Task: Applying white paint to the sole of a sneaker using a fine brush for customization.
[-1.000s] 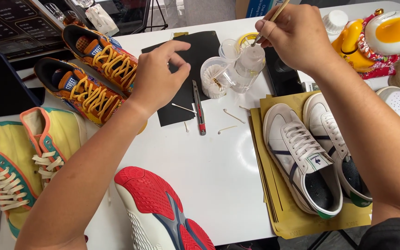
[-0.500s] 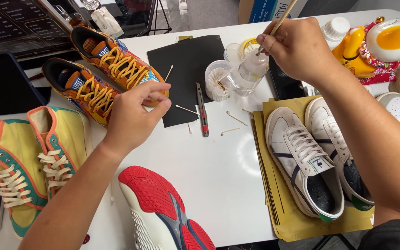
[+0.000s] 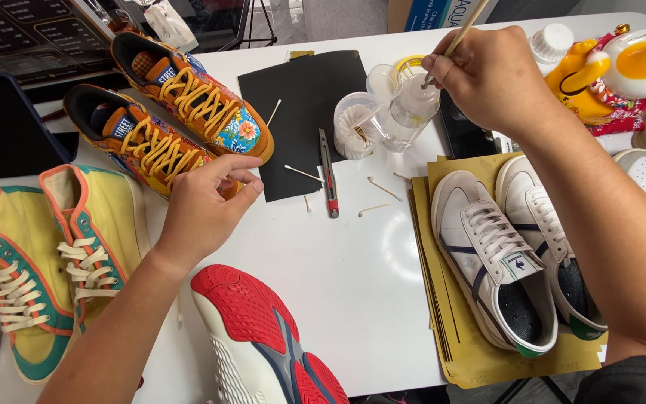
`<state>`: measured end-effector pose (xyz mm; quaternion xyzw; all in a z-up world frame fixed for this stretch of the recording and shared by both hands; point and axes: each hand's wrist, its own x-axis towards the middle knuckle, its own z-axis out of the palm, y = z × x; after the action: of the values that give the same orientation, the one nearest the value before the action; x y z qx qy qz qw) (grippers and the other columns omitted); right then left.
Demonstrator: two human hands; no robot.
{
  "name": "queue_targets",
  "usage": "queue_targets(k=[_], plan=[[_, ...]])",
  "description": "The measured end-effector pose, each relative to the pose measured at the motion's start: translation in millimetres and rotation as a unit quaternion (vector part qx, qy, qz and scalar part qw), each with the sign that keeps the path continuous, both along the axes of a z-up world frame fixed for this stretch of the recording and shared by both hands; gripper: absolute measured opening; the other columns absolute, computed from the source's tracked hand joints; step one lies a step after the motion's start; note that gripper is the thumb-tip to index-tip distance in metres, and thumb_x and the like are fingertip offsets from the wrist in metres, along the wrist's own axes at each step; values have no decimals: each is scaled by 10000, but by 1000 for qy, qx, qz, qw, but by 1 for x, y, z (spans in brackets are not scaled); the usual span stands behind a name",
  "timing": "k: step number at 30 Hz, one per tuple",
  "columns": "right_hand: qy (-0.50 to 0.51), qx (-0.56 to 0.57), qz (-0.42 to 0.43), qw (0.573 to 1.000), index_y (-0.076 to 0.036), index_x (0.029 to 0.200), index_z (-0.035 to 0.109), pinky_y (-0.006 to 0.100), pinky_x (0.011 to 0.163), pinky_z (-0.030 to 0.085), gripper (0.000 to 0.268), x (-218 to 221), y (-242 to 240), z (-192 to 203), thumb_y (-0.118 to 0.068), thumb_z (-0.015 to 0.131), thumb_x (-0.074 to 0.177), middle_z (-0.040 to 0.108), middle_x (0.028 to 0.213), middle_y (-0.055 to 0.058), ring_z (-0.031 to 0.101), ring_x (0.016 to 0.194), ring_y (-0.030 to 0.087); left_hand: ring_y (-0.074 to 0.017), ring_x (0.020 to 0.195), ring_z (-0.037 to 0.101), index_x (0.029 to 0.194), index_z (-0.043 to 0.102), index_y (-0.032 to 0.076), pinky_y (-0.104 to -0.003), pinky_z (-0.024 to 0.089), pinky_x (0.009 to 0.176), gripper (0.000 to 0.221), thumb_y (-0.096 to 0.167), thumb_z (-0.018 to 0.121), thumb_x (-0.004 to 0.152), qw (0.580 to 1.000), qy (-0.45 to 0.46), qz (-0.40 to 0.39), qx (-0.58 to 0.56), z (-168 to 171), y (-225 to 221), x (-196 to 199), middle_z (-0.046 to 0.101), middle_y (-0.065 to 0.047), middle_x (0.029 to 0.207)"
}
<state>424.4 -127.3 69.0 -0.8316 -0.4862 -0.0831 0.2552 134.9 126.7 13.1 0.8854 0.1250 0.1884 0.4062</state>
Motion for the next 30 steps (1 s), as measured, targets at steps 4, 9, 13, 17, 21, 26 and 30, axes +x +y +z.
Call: queue_targets(k=[4,9,13,17,21,26,30], plan=[[1,-3,-4,1000,11,1073,757,343,657,577,214,3,0,-3,-197,707,1089,744,845,157,749,735,232,-135,715,724,1181,728,37,-279,579,712,301,148,732,902,1000,14,5,-20,2,-2,1,787,-55,896],[10,2,-2,1000,24,1077,761,342,678,578,223,6,0,-2,-192,705,1081,750,853,167,754,758,233,-141,752,738,1177,729,29,-281,583,772,296,136,731,901,1000,14,1,-5,1,-1,-4,791,-59,904],[18,3,-11,1000,29,1078,754,339,684,580,237,5,-1,3,-202,706,1089,751,855,168,757,764,229,-143,787,746,1173,730,35,-288,590,774,290,139,723,903,1000,19,12,-17,2,0,-15,789,-58,900],[44,35,3,998,47,1103,737,325,710,583,213,6,-4,0,-161,691,1102,754,882,161,760,809,202,-172,883,750,1182,717,17,-316,570,849,304,132,726,901,999,-27,40,-6,2,1,-41,783,-70,960],[112,74,26,991,77,1120,706,310,770,597,205,9,-7,-11,-123,658,1112,752,930,151,757,864,191,-257,1078,690,1255,683,3,-363,527,897,397,154,749,894,985,-45,139,93,-2,-3,-89,722,-148,1170],[144,133,106,975,109,1155,603,323,902,603,185,35,-26,-40,-67,553,1179,707,1056,183,731,993,223,-258,1092,650,1529,380,52,-370,535,897,751,260,739,903,970,-21,217,-103,-72,-18,-141,588,-182,1331],[149,97,124,976,90,1146,571,366,987,537,431,35,-35,-78,-246,374,1331,644,1057,201,656,990,265,-218,997,615,1599,143,123,-374,541,834,1064,356,783,782,919,16,157,-362,-91,-49,-143,573,-187,1223]])
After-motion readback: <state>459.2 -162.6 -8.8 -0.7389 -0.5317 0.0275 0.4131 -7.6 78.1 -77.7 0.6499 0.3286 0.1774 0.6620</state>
